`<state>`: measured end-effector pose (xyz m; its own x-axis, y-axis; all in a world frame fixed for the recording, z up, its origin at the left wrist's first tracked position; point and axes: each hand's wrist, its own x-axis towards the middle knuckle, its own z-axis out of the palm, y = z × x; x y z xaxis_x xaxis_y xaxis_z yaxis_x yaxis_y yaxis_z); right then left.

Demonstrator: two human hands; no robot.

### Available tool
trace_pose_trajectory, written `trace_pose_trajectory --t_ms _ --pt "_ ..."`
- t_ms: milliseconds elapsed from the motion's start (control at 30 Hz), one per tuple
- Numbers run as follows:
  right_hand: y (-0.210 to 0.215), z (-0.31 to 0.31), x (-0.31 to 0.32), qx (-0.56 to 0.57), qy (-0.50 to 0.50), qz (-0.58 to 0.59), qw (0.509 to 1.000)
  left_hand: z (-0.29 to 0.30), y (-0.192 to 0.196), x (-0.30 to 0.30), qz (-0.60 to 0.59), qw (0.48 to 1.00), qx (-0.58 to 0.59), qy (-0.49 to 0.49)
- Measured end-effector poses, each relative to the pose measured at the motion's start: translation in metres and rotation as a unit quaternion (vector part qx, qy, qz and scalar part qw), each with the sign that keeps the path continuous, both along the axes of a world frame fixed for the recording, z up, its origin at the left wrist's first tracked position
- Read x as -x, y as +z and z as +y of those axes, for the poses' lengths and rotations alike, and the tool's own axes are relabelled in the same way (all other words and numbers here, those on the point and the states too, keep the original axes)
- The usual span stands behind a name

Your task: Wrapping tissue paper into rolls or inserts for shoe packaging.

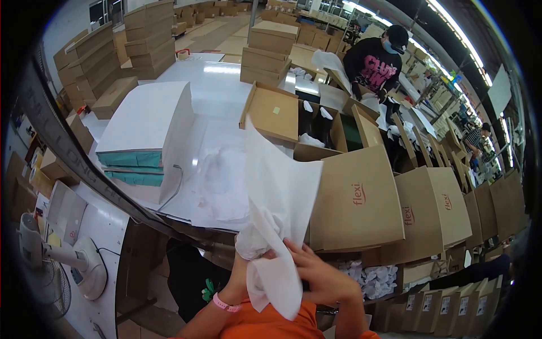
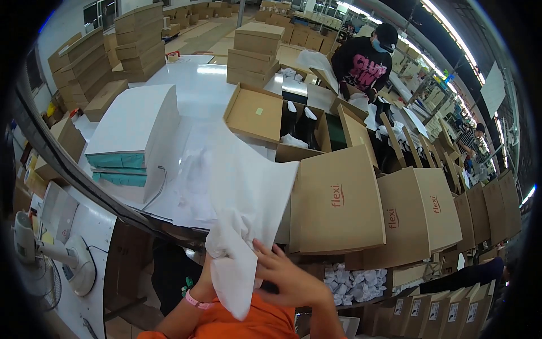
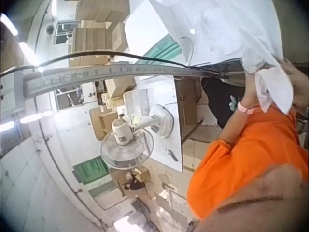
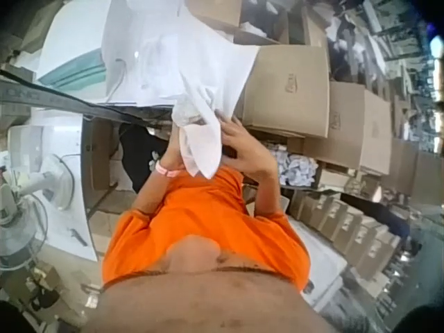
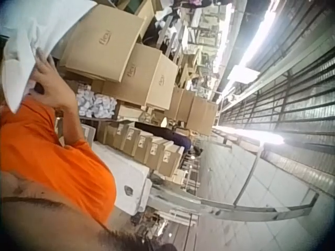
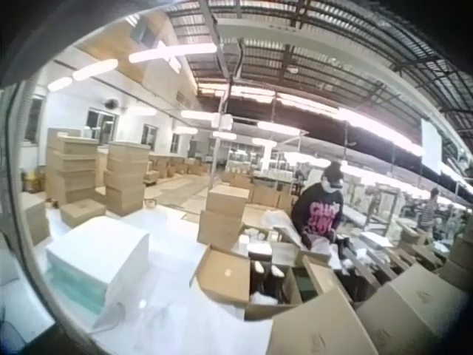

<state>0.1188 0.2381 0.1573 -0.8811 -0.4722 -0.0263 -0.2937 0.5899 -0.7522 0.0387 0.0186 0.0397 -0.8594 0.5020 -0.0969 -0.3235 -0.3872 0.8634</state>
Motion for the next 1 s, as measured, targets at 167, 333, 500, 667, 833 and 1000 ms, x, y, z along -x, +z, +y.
trace_pose_trajectory --t_ms 167,333,500,667,833,1000 --pt "0.004 0.001 0.009 -0.018 -0.222 0.146 0.964 0.007 0.038 0.000 -0.030 0.999 -0.042 0.001" --pt "-0.018 -0.040 0.038 -0.026 -0.166 0.140 0.976 -0.002 0.030 -0.005 -0.075 0.995 -0.049 -0.041" --pt "-0.039 -0.040 0.032 -0.067 -0.217 0.131 0.965 -0.062 -0.019 -0.015 -0.157 0.964 -0.160 -0.145" --pt "-0.029 -0.018 0.021 -0.157 -0.233 0.128 0.951 -0.084 0.051 0.008 0.100 0.967 0.235 -0.014" --pt "-0.010 -0.011 0.015 -0.237 -0.104 0.111 0.960 -0.102 0.140 -0.009 0.375 0.834 0.367 0.171" --pt "0.021 -0.041 0.018 -0.106 -0.017 0.180 0.978 -0.043 0.098 -0.017 0.474 0.822 0.312 -0.047"
